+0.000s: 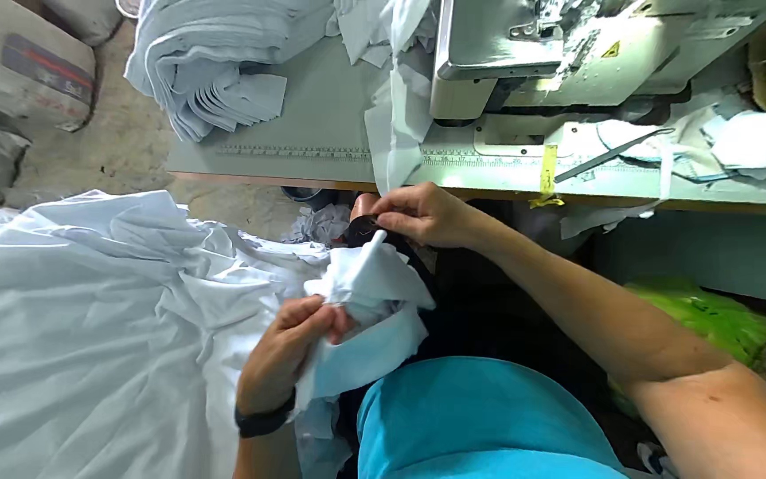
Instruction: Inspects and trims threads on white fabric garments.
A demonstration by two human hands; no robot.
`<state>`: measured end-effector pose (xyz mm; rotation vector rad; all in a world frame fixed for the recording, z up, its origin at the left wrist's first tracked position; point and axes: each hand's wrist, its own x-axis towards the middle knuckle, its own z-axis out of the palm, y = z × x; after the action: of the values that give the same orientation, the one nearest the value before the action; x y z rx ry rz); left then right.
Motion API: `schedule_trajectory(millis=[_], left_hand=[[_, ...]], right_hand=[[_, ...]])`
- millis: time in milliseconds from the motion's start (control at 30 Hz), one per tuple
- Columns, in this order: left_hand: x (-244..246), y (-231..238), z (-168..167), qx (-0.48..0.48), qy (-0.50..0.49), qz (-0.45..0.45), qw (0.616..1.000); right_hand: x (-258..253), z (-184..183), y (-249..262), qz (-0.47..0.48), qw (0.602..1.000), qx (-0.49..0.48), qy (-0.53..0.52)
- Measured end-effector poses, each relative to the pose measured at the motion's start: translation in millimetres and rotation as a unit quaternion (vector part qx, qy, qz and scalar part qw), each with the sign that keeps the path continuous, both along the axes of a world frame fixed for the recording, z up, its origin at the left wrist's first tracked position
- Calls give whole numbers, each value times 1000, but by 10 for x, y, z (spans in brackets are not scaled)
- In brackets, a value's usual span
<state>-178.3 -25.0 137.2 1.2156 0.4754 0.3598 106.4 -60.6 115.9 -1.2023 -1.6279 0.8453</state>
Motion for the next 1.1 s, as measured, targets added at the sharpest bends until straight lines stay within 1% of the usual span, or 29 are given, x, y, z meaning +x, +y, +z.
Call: schedule_trajectory(millis=[67,133,200,267,333,400,433,467,533,600,633,667,700,733,767,800,833,867,900,933,967,1033,1100], left_hand=[[-206,114,75,7,-14,18,1000],[-310,166,119,-9,-28,9,1000],[-298,175,160,-18,-37,-9,999],[-254,205,166,-19,-44,3,999],[-182,253,135,-3,-4,81,997],[-34,277,6,48,88,168,981],[72,266,-90,65,130,183,972],[188,241,-188,66,158,176,970],[446,142,-309,35,176,110,978],[641,53,-355,-32,122,59,990],[684,44,-380,-68,89,53,992],[697,47,-383,-92,70,56,992],[680,48,-367,-101,62,60,991],[637,41,-343,-93,64,58,992],[585,22,-322,-73,68,51,994],[530,0,-327,-50,62,41,996],[468,0,-336,-30,48,14,998],[410,3,-319,-3,36,-9,999],[342,6,-270,21,29,-15,999],[253,18,-198,45,27,-7,999],[140,52,-115,69,27,8,997],[-105,146,2,89,8,26,996],[-271,183,73,57,-26,19,998]], right_hand=[[64,10,-33,49,996,55,-42],[83,55,-81,64,985,101,-125],[104,28,-74,39,972,113,-204],[74,-48,-66,2,966,125,-226],[-53,-30,-148,-25,970,133,-202],[-271,32,-305,-18,974,144,-174],[-397,43,-393,-1,975,142,-169],[-522,34,-468,15,974,141,-177],[-766,-31,-588,47,967,140,-206],[-957,-131,-690,91,960,125,-234],[-994,-163,-715,121,959,109,-233],[-975,-166,-713,157,963,84,-203],[-913,-143,-682,179,972,65,-136],[-829,-92,-616,178,981,61,-52],[-730,-18,-512,156,985,67,20],[-623,63,-377,122,988,74,65],[-518,135,-227,73,992,77,72],[-404,169,-82,27,996,71,42],[-286,148,48,2,998,55,3],[-175,105,132,2,999,29,-23],[-83,65,170,23,999,11,-37],[20,45,155,75,994,49,-59],[42,43,83,113,986,77,-97]])
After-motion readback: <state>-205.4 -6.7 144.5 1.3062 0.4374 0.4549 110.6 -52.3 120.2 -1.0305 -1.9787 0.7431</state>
